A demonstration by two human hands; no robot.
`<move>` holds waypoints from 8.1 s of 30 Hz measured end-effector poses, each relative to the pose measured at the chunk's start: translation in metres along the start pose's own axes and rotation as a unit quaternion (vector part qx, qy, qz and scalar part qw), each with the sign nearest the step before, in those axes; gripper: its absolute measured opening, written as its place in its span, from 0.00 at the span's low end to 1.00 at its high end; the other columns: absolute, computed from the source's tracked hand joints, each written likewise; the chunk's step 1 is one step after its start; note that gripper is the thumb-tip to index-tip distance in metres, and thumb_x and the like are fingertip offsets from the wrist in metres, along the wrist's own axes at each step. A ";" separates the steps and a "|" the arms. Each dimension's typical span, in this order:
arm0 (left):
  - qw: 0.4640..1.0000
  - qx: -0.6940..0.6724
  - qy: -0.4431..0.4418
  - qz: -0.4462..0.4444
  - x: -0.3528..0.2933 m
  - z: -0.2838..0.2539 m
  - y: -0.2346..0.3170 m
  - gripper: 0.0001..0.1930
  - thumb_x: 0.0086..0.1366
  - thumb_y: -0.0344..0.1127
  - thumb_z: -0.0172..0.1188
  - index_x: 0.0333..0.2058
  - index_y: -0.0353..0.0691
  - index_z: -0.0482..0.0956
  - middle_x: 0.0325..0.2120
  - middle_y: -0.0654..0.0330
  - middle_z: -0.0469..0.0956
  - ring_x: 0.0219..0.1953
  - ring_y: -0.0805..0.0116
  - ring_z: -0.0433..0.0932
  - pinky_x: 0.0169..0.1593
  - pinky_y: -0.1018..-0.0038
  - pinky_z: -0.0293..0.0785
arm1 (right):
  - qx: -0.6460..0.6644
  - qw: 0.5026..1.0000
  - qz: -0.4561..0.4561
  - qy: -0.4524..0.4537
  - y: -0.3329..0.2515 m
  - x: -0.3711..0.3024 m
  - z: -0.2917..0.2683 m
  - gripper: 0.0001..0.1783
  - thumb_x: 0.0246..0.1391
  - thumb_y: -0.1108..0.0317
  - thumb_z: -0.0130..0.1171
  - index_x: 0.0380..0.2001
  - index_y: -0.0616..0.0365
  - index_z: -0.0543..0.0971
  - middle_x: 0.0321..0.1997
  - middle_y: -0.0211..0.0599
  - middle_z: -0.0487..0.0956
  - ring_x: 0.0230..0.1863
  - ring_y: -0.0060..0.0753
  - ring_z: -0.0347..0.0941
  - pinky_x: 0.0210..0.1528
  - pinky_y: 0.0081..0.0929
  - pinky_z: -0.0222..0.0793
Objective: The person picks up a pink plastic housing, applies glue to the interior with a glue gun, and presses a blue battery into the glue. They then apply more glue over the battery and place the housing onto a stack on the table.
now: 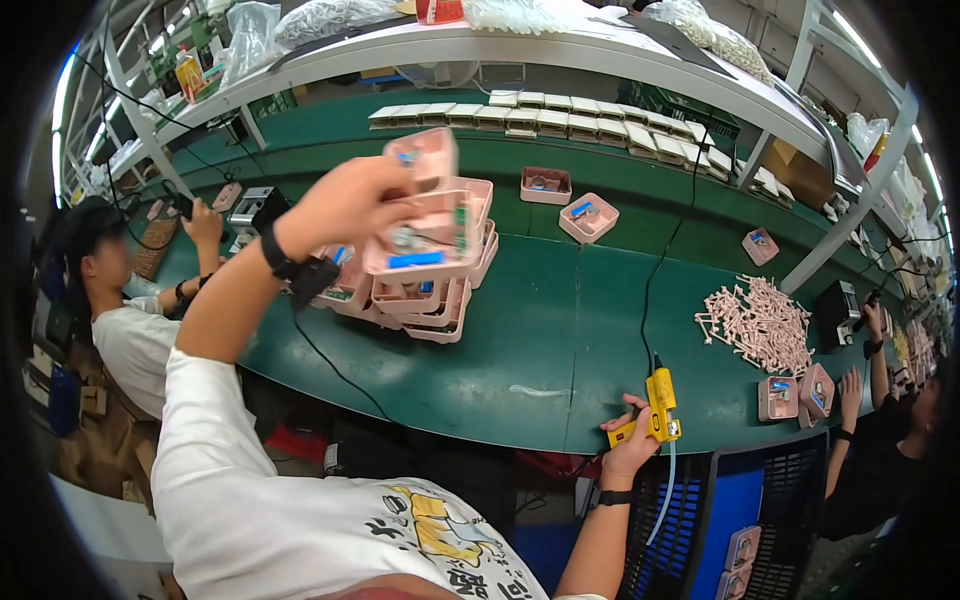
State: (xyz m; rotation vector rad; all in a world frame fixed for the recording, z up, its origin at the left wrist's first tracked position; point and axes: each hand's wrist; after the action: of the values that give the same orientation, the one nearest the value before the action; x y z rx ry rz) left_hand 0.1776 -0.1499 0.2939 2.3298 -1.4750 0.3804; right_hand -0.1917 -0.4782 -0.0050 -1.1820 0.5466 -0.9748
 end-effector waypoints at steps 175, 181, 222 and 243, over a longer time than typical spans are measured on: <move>0.893 -0.391 -0.151 -0.165 -0.112 0.253 0.141 0.10 0.67 0.34 0.75 0.46 0.46 0.92 0.38 0.64 0.84 0.43 0.61 0.82 0.53 0.63 0.70 | -0.404 0.859 0.282 -0.142 -0.112 -0.089 0.055 0.17 0.72 0.65 0.67 0.57 0.64 0.84 0.42 0.33 0.87 0.35 0.20 0.82 0.23 0.19 0.77; 0.896 -0.393 -0.134 -0.159 -0.117 0.253 0.142 0.10 0.69 0.35 0.74 0.48 0.50 0.93 0.35 0.66 0.81 0.44 0.64 0.79 0.57 0.65 0.65 | -0.312 0.896 0.286 -0.134 -0.104 -0.099 0.041 0.19 0.73 0.65 0.65 0.61 0.65 0.83 0.44 0.38 0.90 0.30 0.19 0.81 0.29 0.20 0.78; 0.909 -0.389 -0.113 -0.100 -0.127 0.242 0.143 0.19 0.69 0.30 0.60 0.57 0.46 0.85 0.50 0.64 0.84 0.55 0.61 0.76 0.63 0.62 0.62 | -0.200 0.908 0.321 -0.181 -0.110 -0.102 0.071 0.23 0.77 0.66 0.60 0.67 0.67 0.77 0.48 0.46 0.90 0.27 0.17 0.79 0.30 0.18 0.78; 0.909 -0.389 -0.130 -0.068 -0.131 0.242 0.138 0.26 0.63 0.26 0.56 0.61 0.44 0.81 0.54 0.60 0.82 0.60 0.58 0.75 0.66 0.60 0.61 | -0.295 0.868 0.348 -0.197 -0.107 -0.100 0.092 0.16 0.77 0.66 0.60 0.58 0.65 0.80 0.27 0.30 0.83 0.21 0.16 0.75 0.21 0.18 0.71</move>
State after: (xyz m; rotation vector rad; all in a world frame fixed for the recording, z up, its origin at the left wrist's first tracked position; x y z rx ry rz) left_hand 0.0067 -0.2028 0.0441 1.8344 -1.2345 -0.5004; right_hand -0.2054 -0.3520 0.1127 -1.5093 0.8860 0.0856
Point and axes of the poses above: each hand's wrist, its own x-axis towards the middle knuckle, its own z-axis out of the palm, y = z × x
